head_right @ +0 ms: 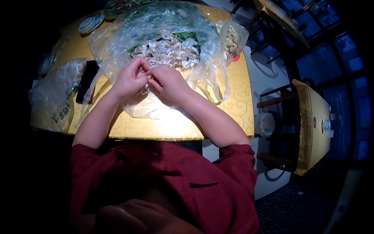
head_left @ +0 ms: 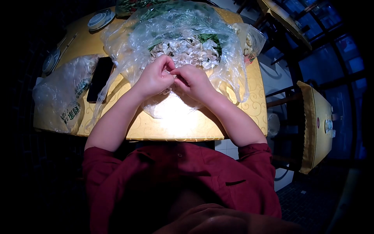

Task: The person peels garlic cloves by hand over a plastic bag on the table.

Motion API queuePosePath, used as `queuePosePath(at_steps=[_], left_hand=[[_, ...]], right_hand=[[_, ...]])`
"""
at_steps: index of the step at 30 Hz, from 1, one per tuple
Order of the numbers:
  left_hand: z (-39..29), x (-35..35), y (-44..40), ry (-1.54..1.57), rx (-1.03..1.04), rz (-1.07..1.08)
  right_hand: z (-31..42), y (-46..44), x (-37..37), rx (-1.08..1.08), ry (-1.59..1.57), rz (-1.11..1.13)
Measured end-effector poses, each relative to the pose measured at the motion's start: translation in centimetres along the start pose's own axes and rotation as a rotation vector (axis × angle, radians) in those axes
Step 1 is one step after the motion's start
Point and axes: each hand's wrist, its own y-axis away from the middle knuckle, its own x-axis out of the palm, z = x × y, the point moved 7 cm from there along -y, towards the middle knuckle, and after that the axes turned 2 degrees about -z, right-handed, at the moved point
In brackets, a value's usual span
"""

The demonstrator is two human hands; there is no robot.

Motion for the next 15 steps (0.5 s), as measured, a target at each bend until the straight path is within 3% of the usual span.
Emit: queuePosePath(at_steps=[11,15], left_hand=[[-1.1,0.0,0.1,-0.080,0.081,-0.018],[0.3,-0.1,-0.2,0.201,0.011,-0.017]], right_hand=[[0.1,0.0,0.1,0.004,-0.012,0.018],[-1.1,-0.2,-1.0,0.141,-0.085,-0.046]])
